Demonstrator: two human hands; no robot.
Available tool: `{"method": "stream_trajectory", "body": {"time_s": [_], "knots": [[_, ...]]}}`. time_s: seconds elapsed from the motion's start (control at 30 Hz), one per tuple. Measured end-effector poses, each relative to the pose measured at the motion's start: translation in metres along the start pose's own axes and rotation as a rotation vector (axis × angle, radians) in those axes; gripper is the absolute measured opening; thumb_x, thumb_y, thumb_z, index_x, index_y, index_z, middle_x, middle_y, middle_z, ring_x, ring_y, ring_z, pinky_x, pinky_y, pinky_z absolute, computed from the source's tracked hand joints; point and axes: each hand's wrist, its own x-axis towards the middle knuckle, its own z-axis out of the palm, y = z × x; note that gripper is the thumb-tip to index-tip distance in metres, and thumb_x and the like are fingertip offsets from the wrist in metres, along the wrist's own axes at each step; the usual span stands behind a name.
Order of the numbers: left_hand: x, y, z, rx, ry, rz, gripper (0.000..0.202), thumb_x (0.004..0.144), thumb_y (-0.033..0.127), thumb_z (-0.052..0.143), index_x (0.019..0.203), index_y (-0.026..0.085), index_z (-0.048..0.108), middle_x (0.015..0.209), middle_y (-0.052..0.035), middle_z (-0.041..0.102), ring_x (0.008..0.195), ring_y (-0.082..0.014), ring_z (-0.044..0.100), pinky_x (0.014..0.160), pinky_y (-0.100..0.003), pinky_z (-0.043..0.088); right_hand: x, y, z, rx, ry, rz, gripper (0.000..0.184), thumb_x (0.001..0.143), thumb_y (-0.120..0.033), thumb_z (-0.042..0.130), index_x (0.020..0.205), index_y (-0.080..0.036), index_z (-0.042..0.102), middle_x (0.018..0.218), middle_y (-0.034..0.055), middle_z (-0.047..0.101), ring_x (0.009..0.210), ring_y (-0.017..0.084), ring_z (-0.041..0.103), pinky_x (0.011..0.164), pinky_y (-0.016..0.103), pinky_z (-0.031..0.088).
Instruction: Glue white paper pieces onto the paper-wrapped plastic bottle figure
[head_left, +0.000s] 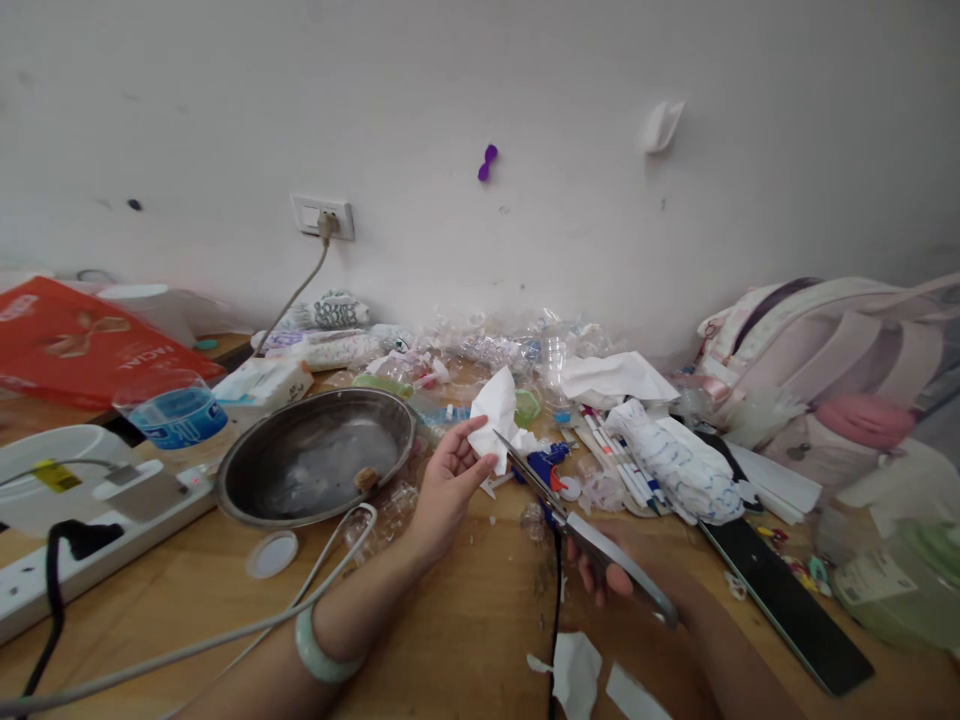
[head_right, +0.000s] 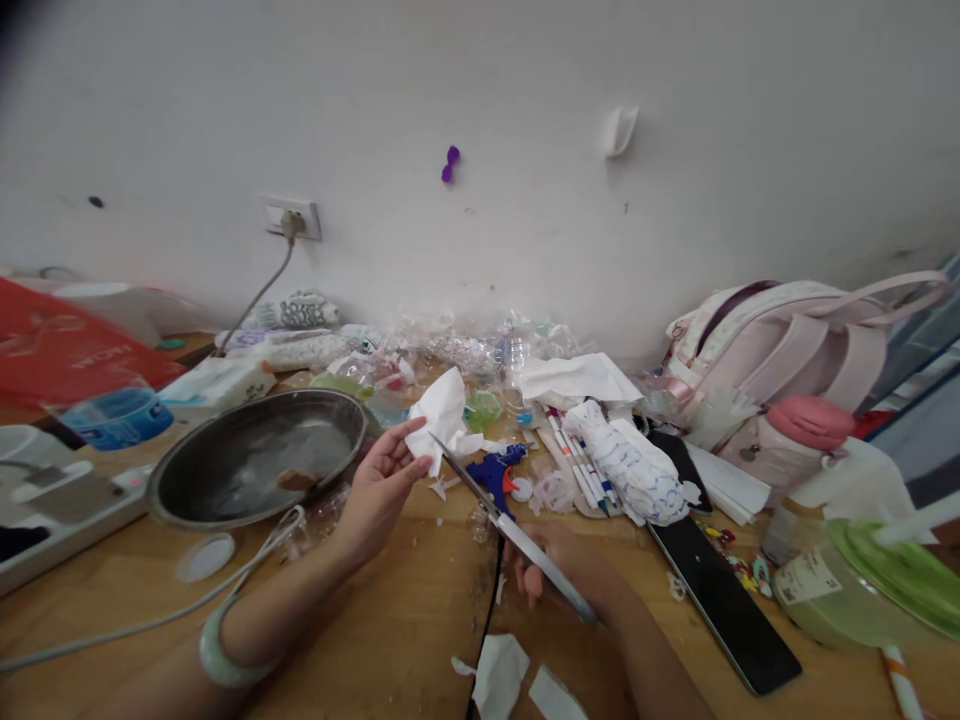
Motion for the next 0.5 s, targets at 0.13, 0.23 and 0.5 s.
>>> {"method": "stream_trajectory", "body": {"time_s": [0.13, 0.23, 0.5], "knots": [[0.000, 0.001, 0.000, 0.017, 0.002, 0.002, 0.043, 0.062, 0.019, 0.073, 0.103, 0.019, 0.062, 0.082, 0.0003, 0.064, 0.076, -0.0106, 0.057, 0.069, -0.021, 0.045, 0.007, 0.010, 0.004, 0.104, -0.065, -0.006, 0.016, 0.071, -0.038, 0.053, 0.073, -0.023, 0.056, 0.055, 0.0000, 0.061, 0.055, 0.017, 0.060, 0.055, 0.030, 0.048], [0.000, 0.001, 0.000, 0.014, -0.006, 0.004, 0.043, 0.062, 0.018, 0.073, 0.103, 0.019, 0.062, 0.086, -0.0012, 0.066, 0.081, -0.0119, 0.059, 0.072, -0.022, 0.045, 0.015, 0.018, 0.007, 0.249, -0.101, 0.034, 0.024, 0.065, -0.043, 0.054, 0.070, -0.019, 0.052, 0.051, -0.0014, 0.057, 0.045, 0.014, 0.053, 0.046, 0.027, 0.046], [0.002, -0.001, -0.003, -0.011, -0.001, -0.020, 0.046, 0.060, 0.018, 0.074, 0.104, 0.019, 0.061, 0.088, -0.0022, 0.068, 0.082, -0.0125, 0.060, 0.072, -0.022, 0.045, 0.016, 0.013, 0.011, 0.475, -0.075, 0.105, 0.020, 0.056, -0.034, 0.058, 0.066, -0.018, 0.052, 0.046, -0.0031, 0.050, 0.041, 0.010, 0.047, 0.036, 0.020, 0.040]]}}
